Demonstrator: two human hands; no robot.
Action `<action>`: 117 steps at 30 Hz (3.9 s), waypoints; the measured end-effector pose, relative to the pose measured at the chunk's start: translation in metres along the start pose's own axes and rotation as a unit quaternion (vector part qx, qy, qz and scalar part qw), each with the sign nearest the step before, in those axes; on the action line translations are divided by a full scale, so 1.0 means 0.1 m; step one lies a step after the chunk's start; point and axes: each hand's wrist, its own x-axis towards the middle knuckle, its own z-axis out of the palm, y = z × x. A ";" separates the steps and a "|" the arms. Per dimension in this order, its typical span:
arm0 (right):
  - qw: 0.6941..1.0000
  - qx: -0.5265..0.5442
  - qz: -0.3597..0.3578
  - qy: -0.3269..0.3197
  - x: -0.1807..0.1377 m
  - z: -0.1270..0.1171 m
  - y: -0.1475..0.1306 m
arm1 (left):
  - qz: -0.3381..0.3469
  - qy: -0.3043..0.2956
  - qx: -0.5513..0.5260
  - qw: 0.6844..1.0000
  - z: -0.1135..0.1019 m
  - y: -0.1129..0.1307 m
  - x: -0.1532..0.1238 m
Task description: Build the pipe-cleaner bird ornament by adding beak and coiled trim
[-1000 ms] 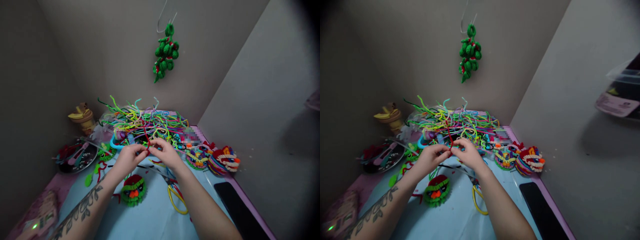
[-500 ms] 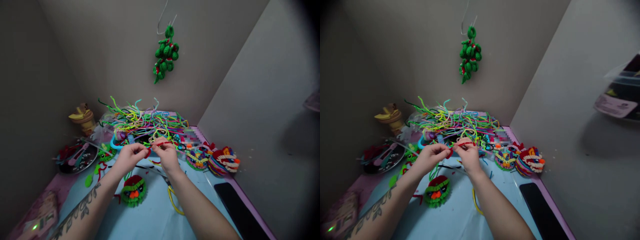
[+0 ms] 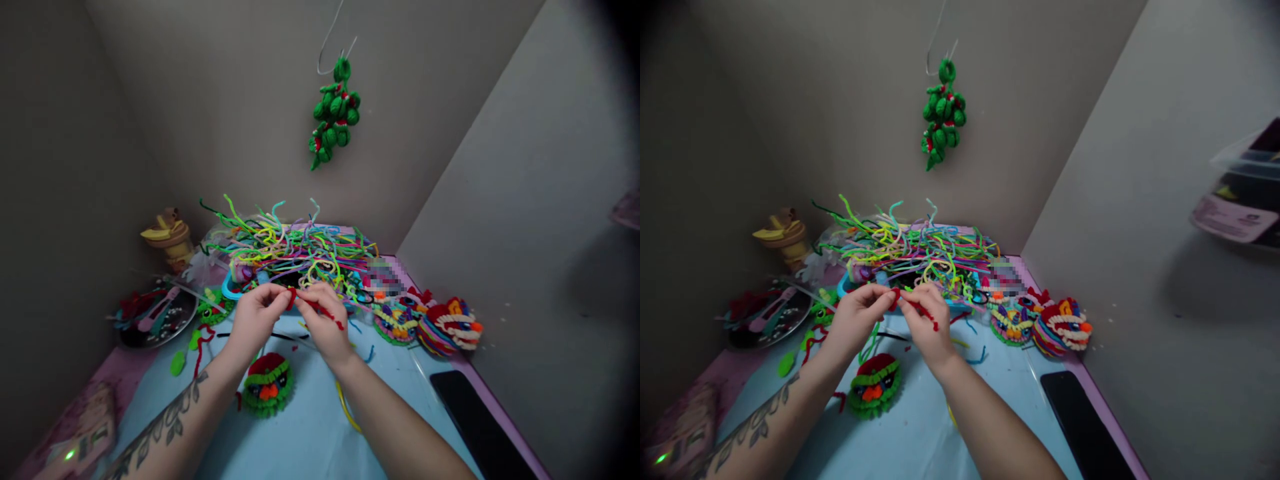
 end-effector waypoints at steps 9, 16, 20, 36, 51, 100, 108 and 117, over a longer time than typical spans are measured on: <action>0.995 0.036 0.095 0.004 0.01 0.02 -0.04 | 0.047 0.012 0.019 0.999 0.06 -0.03 -0.01; 0.987 0.023 0.154 -0.032 0.09 -0.04 0.00 | 0.045 -0.057 0.061 0.995 0.00 0.03 0.03; 0.979 0.035 0.176 -0.099 0.15 -0.11 -0.04 | 0.053 -0.089 0.087 0.991 -0.05 0.03 0.05; 0.958 0.130 0.208 -0.146 0.17 -0.11 -0.02 | 0.065 -0.082 0.086 0.991 -0.04 0.08 0.02; 0.969 0.092 0.216 -0.072 0.17 -0.10 0.03 | 0.045 -0.050 0.039 0.997 0.01 -0.05 0.05; 0.996 0.036 0.016 -0.085 0.06 -0.07 -0.03 | -0.033 -0.005 -0.097 0.995 0.04 -0.08 0.05; 0.989 0.044 0.129 -0.060 -0.07 0.04 -0.02 | -0.033 0.056 -0.126 0.990 0.11 -0.09 0.00; 0.991 0.027 0.121 -0.053 -0.01 -0.04 -0.01 | -0.024 0.032 -0.115 0.993 0.08 -0.08 0.02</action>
